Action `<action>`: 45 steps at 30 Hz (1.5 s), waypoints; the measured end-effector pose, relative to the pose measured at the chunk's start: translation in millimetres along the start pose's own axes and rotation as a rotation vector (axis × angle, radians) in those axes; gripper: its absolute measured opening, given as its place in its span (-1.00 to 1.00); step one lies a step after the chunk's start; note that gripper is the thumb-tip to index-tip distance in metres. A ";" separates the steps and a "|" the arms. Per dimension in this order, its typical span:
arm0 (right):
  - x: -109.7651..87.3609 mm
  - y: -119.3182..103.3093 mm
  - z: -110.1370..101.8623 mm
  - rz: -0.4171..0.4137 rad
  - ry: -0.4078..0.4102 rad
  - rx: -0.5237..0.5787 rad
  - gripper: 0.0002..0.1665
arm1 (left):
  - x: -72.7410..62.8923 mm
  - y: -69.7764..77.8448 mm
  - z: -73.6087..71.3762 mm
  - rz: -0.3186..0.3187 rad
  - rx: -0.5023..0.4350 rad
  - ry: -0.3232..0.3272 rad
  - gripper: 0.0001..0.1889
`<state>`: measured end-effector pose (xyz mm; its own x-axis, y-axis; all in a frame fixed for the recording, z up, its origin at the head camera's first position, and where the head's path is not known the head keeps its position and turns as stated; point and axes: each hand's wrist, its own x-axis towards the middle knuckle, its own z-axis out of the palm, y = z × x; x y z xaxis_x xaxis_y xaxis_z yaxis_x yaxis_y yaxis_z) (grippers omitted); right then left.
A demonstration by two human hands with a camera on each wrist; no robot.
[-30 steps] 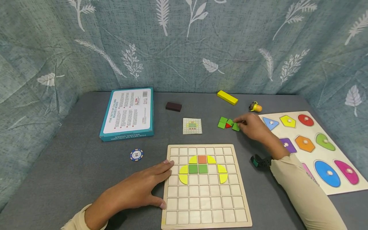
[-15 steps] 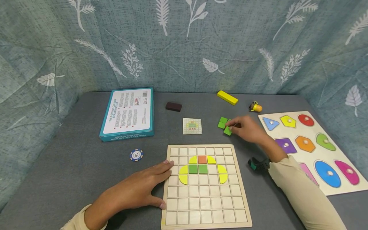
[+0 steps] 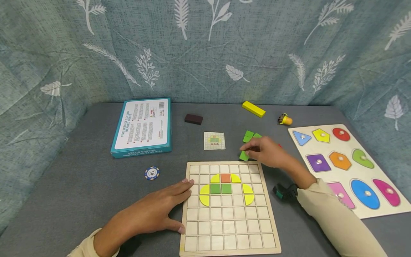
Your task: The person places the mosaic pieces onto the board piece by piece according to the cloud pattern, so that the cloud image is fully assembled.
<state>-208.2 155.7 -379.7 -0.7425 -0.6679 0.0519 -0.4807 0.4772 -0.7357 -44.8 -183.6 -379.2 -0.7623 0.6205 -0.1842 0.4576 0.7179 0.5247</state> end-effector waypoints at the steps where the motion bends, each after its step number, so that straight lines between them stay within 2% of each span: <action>1: -0.2 -1.3 1.8 -0.002 -0.008 0.003 -0.75 | 0.1 0.0 0.1 -0.003 -0.002 -0.001 0.00; 9: -3.8 -16.8 13.5 -0.046 -0.109 0.020 -0.74 | -0.7 -1.3 0.9 0.009 -0.004 0.004 0.00; 16: -8.1 -23.2 20.4 -0.070 -0.187 0.071 -0.77 | -0.1 -2.1 2.0 -0.008 -0.002 -0.003 0.00; 25: -14.4 -27.7 26.4 -0.128 -0.216 0.039 -0.79 | -0.2 -1.8 1.5 0.001 -0.011 0.003 -0.01; 32: -18.0 -34.7 29.3 -0.116 -0.240 0.036 -0.78 | -0.1 -1.0 0.7 0.003 -0.007 0.008 -0.01; 37: -19.4 -39.6 33.0 -0.138 -0.283 0.047 -0.80 | -0.3 -1.6 0.6 0.007 0.003 0.006 -0.01; 45: -19.8 -42.1 35.3 -0.160 -0.316 0.000 -0.81 | -0.3 -2.3 0.9 0.008 -0.003 0.003 -0.01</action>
<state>-156.8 128.6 -373.6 -0.4762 -0.8782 -0.0450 -0.5794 0.3519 -0.7352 -45.2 -185.2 -381.2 -0.7597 0.6255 -0.1778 0.4622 0.7117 0.5290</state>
